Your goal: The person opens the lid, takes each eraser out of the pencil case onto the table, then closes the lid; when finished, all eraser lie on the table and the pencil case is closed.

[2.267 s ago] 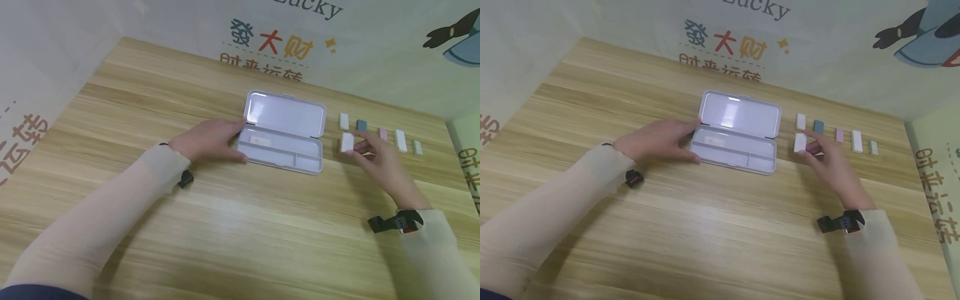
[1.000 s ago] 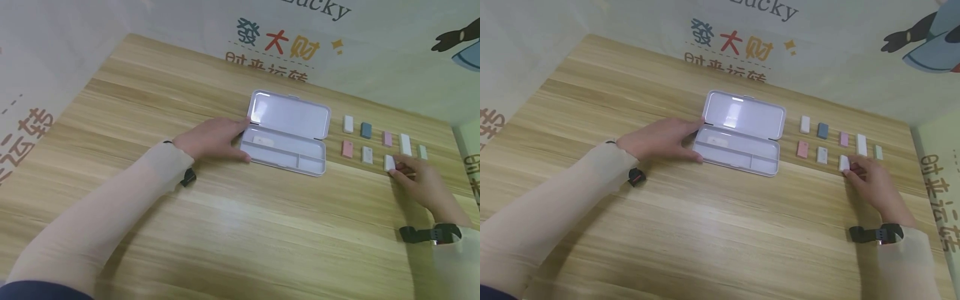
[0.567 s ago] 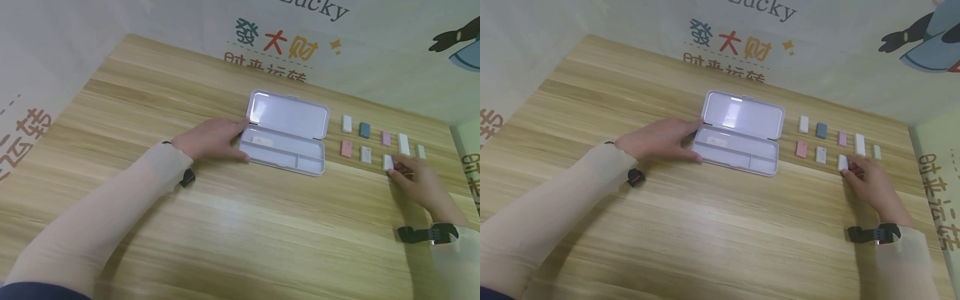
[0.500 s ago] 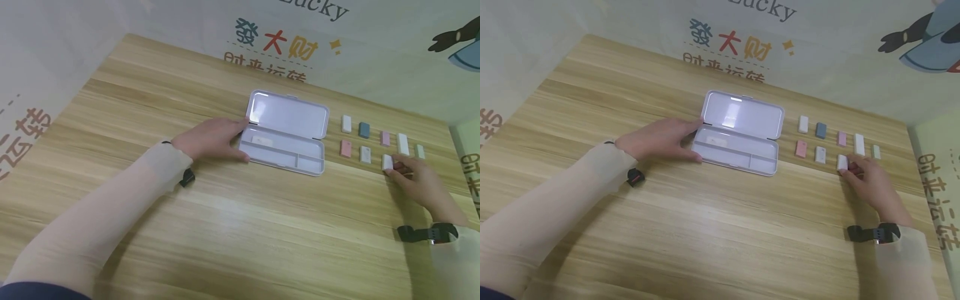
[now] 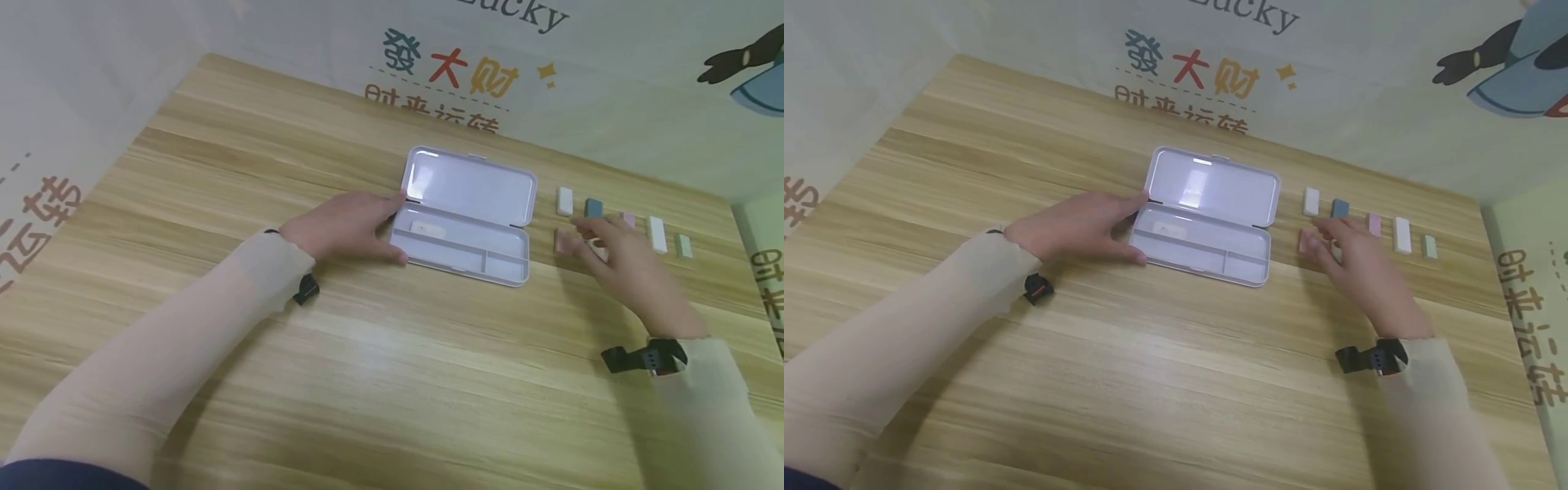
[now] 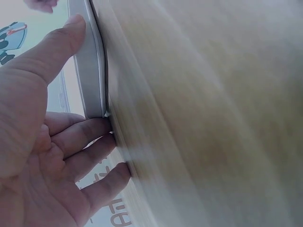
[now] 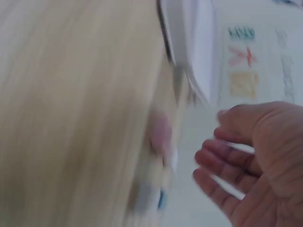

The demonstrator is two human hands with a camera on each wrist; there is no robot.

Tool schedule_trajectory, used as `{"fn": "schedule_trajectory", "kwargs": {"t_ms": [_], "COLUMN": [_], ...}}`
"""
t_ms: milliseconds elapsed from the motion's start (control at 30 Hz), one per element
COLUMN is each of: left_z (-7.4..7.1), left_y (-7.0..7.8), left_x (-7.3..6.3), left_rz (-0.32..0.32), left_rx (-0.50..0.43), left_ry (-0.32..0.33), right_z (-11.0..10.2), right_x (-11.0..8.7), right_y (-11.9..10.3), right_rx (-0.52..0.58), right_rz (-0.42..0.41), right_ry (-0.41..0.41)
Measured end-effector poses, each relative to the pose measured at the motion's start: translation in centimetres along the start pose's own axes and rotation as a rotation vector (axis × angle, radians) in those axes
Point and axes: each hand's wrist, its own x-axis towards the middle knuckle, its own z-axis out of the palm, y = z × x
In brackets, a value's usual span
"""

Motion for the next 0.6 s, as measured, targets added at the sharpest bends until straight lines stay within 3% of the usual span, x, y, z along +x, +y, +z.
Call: {"fn": "schedule_trajectory", "kwargs": {"t_ms": [233, 433, 600], "left_z": [0.0, 0.2, 0.2], "left_y": [-0.1, -0.1, 0.0], "left_x": [0.1, 0.1, 0.1], "left_rz": [-0.004, -0.004, -0.01], "left_rx": [0.001, -0.006, -0.015], "left_ry": [0.004, 0.003, -0.008], "right_z": [1.8, 3.2, 4.5], "right_x": [3.6, 6.4, 8.2], "right_y": [-4.5, -7.5, -9.5], "right_rx": [0.018, 0.088, 0.123], "right_rz": [-0.134, -0.213, -0.228], "right_ry": [-0.019, -0.144, -0.253]}}
